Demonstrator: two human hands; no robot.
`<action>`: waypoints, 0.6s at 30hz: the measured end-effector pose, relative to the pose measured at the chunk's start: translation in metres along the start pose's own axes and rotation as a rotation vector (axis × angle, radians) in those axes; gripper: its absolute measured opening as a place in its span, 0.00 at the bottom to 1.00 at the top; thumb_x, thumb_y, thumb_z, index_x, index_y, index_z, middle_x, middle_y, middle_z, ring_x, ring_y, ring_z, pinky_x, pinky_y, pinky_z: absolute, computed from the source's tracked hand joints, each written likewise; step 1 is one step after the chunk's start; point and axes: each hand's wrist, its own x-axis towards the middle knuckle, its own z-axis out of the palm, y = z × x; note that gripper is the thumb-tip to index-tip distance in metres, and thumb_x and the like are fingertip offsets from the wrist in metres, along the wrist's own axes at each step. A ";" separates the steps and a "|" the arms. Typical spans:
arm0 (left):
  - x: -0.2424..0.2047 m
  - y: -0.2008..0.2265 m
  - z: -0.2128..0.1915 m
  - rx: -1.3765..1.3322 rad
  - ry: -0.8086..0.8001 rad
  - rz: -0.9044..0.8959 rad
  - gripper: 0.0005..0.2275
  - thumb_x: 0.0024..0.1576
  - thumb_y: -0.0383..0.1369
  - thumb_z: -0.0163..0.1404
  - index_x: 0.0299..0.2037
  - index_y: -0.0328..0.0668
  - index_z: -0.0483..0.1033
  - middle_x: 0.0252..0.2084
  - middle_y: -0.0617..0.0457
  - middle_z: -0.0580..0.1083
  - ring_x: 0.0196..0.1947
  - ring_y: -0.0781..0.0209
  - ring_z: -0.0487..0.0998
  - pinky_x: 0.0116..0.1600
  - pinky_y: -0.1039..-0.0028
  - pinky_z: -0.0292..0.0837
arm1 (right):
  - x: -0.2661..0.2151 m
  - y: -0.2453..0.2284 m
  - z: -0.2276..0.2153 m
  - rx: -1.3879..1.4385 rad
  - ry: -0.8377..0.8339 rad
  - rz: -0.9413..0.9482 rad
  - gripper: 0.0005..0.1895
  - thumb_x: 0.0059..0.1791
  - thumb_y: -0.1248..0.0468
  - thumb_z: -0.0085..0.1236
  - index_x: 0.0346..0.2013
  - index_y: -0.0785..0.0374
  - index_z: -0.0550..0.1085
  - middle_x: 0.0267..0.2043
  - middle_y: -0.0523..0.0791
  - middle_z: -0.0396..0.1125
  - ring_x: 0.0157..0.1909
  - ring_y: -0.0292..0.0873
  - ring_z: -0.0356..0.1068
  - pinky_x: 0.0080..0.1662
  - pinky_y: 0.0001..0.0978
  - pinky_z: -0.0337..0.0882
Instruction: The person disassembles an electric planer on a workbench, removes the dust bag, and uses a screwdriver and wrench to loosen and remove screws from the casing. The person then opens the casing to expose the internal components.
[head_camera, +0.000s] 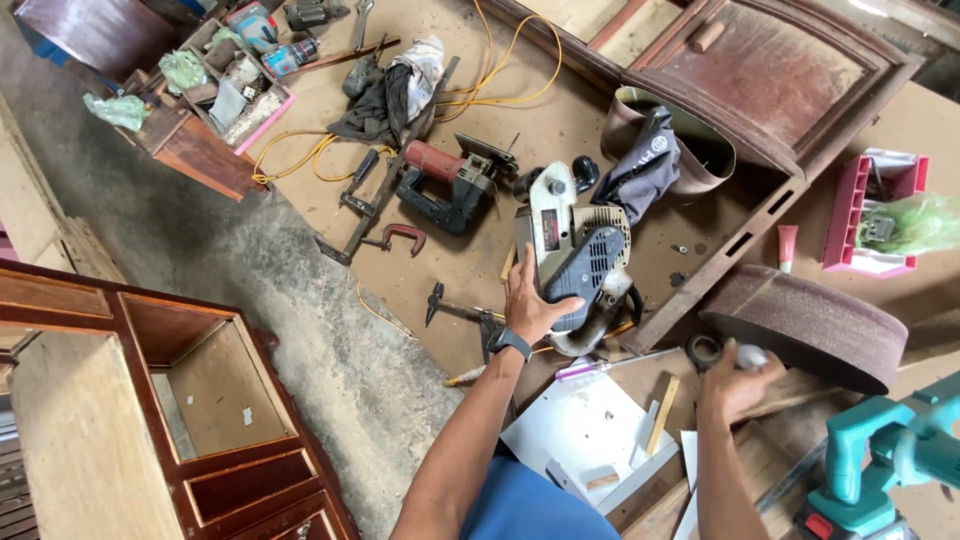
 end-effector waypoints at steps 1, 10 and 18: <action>0.001 0.002 -0.001 -0.003 0.002 -0.001 0.60 0.34 0.56 0.67 0.79 0.56 0.43 0.68 0.35 0.60 0.68 0.30 0.62 0.70 0.45 0.56 | -0.009 -0.021 -0.021 0.000 0.000 -0.004 0.27 0.52 0.58 0.73 0.59 0.57 0.66 0.48 0.58 0.72 0.53 0.63 0.72 0.51 0.54 0.74; 0.003 0.000 0.000 0.007 -0.036 -0.027 0.61 0.33 0.57 0.67 0.79 0.61 0.42 0.67 0.35 0.60 0.68 0.30 0.63 0.68 0.45 0.58 | -0.079 -0.119 -0.076 0.744 -0.345 -0.189 0.24 0.58 0.69 0.58 0.63 0.62 0.56 0.53 0.53 0.61 0.55 0.47 0.66 0.53 0.40 0.70; 0.001 -0.003 0.006 -0.042 0.049 -0.006 0.55 0.35 0.49 0.69 0.77 0.55 0.51 0.62 0.41 0.65 0.65 0.35 0.67 0.67 0.48 0.62 | -0.086 -0.247 -0.049 0.543 -1.219 -0.062 0.32 0.50 0.67 0.59 0.64 0.72 0.57 0.41 0.61 0.70 0.38 0.58 0.74 0.30 0.43 0.77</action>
